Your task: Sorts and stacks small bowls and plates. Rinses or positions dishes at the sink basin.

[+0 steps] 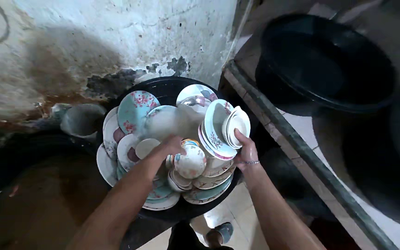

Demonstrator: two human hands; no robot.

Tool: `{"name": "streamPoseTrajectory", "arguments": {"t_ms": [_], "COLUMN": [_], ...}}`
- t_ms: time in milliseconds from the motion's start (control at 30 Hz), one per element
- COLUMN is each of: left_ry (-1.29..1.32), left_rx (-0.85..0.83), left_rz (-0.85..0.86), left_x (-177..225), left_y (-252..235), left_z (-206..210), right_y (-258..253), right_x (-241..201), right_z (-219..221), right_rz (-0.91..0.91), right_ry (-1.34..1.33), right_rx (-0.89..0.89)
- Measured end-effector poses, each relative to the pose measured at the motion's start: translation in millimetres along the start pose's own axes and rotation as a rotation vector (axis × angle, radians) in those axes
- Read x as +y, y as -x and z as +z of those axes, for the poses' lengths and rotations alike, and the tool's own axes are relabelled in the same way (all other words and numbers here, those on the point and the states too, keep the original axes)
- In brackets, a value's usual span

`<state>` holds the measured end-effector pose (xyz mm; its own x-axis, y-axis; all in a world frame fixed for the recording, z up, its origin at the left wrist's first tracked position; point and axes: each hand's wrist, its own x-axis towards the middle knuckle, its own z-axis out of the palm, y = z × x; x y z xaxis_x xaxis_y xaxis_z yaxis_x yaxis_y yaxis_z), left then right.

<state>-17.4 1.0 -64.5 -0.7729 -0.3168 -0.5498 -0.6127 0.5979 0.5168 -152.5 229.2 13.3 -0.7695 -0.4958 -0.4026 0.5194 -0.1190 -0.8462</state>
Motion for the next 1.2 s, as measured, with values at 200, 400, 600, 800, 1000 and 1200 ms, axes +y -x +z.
{"name": "streamPoseTrajectory", "arguments": {"t_ms": [200, 400, 600, 800, 1000, 1200], "left_ry": [0.446, 0.476, 1.011, 1.260, 1.530, 1.690], "left_rx": [0.139, 0.304, 0.662, 0.661, 0.477, 0.487], "left_rz": [-0.079, -0.204, -0.170, -0.144, -0.162, -0.024], "left_x": [-12, -12, -9, 14, 20, 36], "left_y": [-1, 20, 65, 77, 78, 85], "left_z": [40, 34, 10, 13, 50, 59], "right_y": [-3, 7, 7, -7, -26, -33], "right_x": [12, 7, 18, 28, 42, 85], "right_z": [-13, 5, 15, 55, 52, 43], "right_rz": [-0.069, -0.085, -0.064, 0.047, 0.146, 0.181], "right_ry": [-0.081, -0.005, 0.067, 0.053, 0.225, 0.290], "right_rx": [-0.038, -0.059, -0.082, -0.179, -0.417, -0.301]}}
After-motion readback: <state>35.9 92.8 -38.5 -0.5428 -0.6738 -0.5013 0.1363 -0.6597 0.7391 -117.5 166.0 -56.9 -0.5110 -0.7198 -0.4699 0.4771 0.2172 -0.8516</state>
